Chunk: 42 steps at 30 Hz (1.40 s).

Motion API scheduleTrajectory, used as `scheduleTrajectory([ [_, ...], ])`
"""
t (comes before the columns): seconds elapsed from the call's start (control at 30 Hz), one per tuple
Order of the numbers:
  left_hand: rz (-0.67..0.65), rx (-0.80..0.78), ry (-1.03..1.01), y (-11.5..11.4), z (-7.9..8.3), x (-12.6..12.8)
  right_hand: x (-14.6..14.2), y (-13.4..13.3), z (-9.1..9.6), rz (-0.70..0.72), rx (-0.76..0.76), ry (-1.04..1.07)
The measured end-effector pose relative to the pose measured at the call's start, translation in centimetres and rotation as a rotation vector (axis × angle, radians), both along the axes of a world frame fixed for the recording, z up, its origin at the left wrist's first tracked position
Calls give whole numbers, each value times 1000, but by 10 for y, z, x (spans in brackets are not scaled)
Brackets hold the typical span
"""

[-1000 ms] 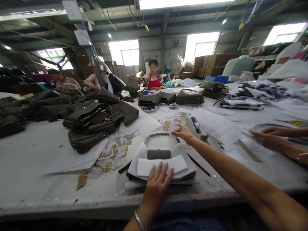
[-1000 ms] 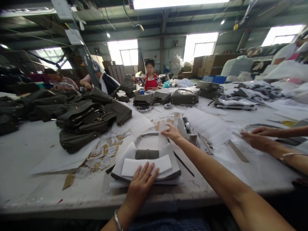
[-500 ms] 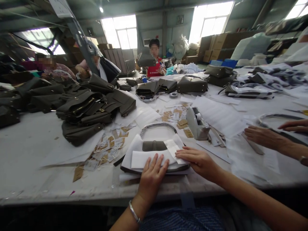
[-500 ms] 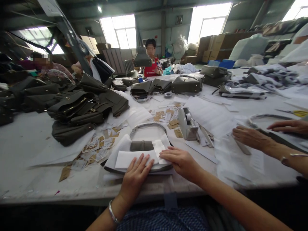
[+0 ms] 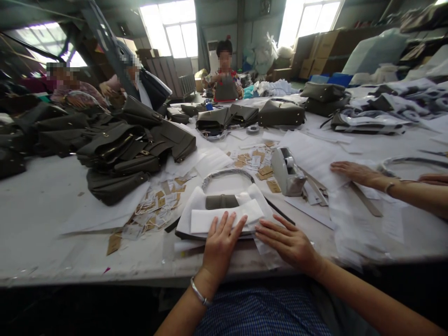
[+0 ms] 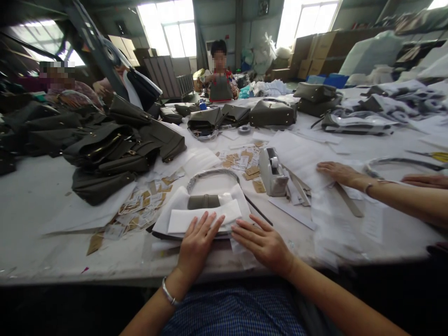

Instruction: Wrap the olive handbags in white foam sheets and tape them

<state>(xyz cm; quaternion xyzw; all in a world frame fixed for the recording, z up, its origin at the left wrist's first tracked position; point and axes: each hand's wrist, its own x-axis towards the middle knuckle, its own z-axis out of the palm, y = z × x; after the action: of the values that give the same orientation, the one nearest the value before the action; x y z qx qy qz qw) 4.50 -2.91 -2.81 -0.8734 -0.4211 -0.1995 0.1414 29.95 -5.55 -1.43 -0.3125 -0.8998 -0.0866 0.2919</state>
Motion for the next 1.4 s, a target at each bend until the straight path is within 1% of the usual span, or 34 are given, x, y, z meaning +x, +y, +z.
scheduleTrajectory([
  [0.07,3,-17,-6,-1,2,1,1,0,-3,12,-37,2],
  [0.13,-4,-32,-12,-1,4,2,2,-2,-1,41,-102,-6],
  [0.2,-13,-41,-17,-1,5,2,1,-4,7,77,-178,10],
  [0.27,-15,-44,-17,-1,6,2,-1,-5,17,96,-238,79],
  [0.33,-14,-44,-12,-1,6,2,-4,-3,25,57,-267,177],
  [0.43,-11,-41,-7,-1,6,2,-11,4,29,-33,-236,266],
  [0.57,-7,-57,-22,-1,5,2,-15,12,20,-50,-170,254],
  [0.7,2,-96,-40,-2,7,3,-15,14,8,-64,-130,262],
  [0.9,3,-222,-110,-8,18,8,-19,9,-8,-101,-80,298],
  [1.03,34,-288,-206,-15,23,18,-23,6,-19,-134,-54,321],
  [1.1,74,-277,-247,-16,22,24,-24,5,-23,-142,-48,334],
  [1.2,117,-234,-287,-16,15,31,-23,5,-26,-147,-47,349],
  [1.4,85,-210,-326,-13,6,32,-24,6,-28,-145,-58,372],
])
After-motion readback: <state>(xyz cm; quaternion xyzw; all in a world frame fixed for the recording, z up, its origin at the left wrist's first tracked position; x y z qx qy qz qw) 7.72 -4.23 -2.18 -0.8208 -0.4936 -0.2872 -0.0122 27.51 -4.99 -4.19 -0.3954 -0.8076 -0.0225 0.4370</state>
